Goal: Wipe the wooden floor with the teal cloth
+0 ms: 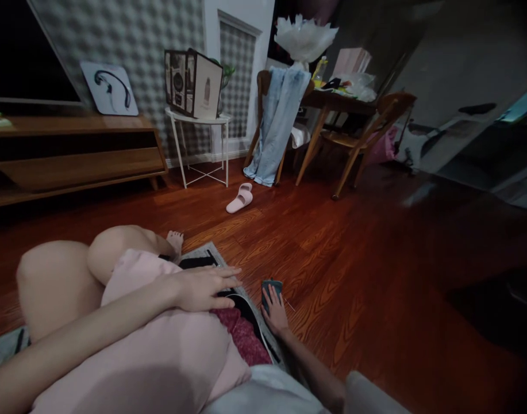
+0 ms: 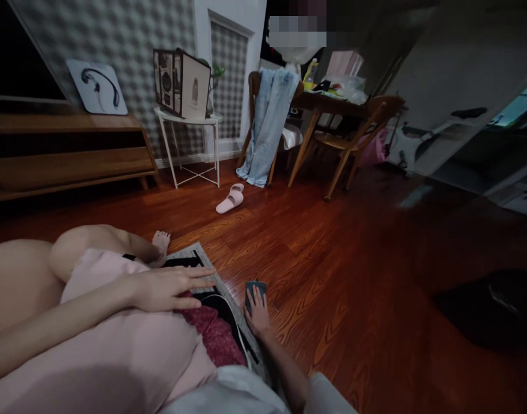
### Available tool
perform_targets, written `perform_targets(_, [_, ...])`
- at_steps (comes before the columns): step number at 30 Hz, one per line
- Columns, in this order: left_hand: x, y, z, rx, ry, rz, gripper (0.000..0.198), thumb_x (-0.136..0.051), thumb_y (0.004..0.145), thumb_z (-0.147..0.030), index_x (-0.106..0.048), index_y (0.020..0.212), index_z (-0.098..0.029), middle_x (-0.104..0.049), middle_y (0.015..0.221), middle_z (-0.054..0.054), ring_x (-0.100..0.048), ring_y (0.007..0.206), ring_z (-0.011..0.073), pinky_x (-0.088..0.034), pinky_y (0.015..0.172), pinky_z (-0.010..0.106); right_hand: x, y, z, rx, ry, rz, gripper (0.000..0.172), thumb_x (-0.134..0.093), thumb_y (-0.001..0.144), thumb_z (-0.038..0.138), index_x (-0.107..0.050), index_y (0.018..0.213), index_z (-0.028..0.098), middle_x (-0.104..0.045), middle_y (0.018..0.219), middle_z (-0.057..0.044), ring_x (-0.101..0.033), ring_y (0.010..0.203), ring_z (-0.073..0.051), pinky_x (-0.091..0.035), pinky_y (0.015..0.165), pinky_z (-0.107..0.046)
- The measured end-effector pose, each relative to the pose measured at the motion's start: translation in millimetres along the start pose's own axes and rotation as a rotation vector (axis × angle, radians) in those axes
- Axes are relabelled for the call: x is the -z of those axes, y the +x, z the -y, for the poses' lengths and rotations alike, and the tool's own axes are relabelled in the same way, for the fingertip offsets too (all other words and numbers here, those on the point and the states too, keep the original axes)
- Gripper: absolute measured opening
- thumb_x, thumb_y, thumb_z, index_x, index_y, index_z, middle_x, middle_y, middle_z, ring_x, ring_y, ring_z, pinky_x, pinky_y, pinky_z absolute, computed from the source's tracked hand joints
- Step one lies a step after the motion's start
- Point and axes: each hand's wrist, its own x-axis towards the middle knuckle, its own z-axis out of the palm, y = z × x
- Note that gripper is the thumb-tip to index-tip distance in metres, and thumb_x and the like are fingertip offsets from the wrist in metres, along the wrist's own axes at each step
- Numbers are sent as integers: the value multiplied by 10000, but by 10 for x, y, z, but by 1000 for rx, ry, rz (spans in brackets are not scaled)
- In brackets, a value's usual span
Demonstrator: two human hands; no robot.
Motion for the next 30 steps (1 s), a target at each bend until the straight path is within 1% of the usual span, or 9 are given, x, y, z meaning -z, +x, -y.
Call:
perform_targets(6, [60, -18, -59, 34, 8, 43, 571, -502, 988, -493, -470, 1480, -205, -263, 1618, 110, -300, 1467, 291, -287, 1173, 400, 61, 851, 87, -285, -17, 65, 604, -306, 994, 418, -291, 1558, 203, -193, 1653, -98, -109, 1530, -219, -97, 1222, -473])
perform_targets(8, [65, -21, -70, 43, 25, 48, 576, -495, 990, -496, -458, 1489, -211, -259, 1619, 110, -302, 1467, 283, -289, 1170, 394, 35, 980, 136, -349, -16, 73, 612, -292, 994, 422, -273, 1563, 197, -182, 1654, -107, -103, 1531, -229, -84, 1219, -495])
perform_targets(9, [63, -21, -71, 45, 31, 42, 572, -497, 989, -497, -460, 1488, -221, -266, 1616, 106, -319, 1459, 283, -298, 1164, 394, 14, 985, 150, -346, -13, 68, 613, -284, 995, 425, -270, 1564, 198, -182, 1653, -107, -103, 1531, -233, -85, 1218, -504])
perform_targets(12, [49, -19, -67, 36, 34, 20, 561, -511, 980, -497, -481, 1474, -232, -298, 1604, 105, -374, 1431, 295, -328, 1146, 409, -55, 762, 130, -179, 12, 44, 602, -280, 997, 441, -287, 1560, 226, -200, 1650, -83, -116, 1530, -230, -120, 1220, -496])
perform_targets(15, [44, -14, -75, 24, 22, 17, 558, -513, 978, -488, -496, 1464, -214, -309, 1598, 120, -374, 1432, 297, -331, 1145, 412, -79, 305, 37, 10, 35, 62, 586, -308, 998, 448, -280, 1559, 278, -214, 1650, -44, -142, 1525, -221, -153, 1224, -474])
perform_targets(18, [55, -13, -95, 36, 20, 19, 553, -506, 981, -491, -496, 1464, -222, -304, 1600, 116, -358, 1440, 297, -327, 1148, 419, -42, -112, -41, 52, 39, 83, 582, -305, 1005, 447, -239, 1566, 307, -207, 1652, -27, -165, 1521, -216, -167, 1226, -471])
perform_targets(21, [78, -22, -115, 54, 21, 40, 560, -498, 985, -492, -479, 1479, -229, -286, 1609, 104, -346, 1446, 297, -311, 1157, 413, -3, -251, -68, 36, 33, 66, 587, -302, 1007, 458, -228, 1569, 306, -200, 1654, -30, -173, 1519, -215, -175, 1226, -471])
perform_targets(24, [91, -31, -118, 47, 17, 46, 560, -488, 986, -504, -478, 1480, -239, -283, 1613, 94, -359, 1439, 299, -317, 1153, 403, 6, -57, -70, -1, 24, 34, 580, -307, 1003, 445, -272, 1560, 288, -222, 1649, -43, -174, 1519, -215, -178, 1223, -474])
perform_targets(30, [48, -25, -61, 44, 26, 25, 571, -514, 975, -505, -482, 1477, -235, -308, 1605, 95, -376, 1431, 297, -327, 1150, 389, 17, 787, 2, -216, 17, 25, 580, -296, 990, 412, -346, 1538, 227, -254, 1637, -77, -167, 1520, -219, -147, 1219, -492])
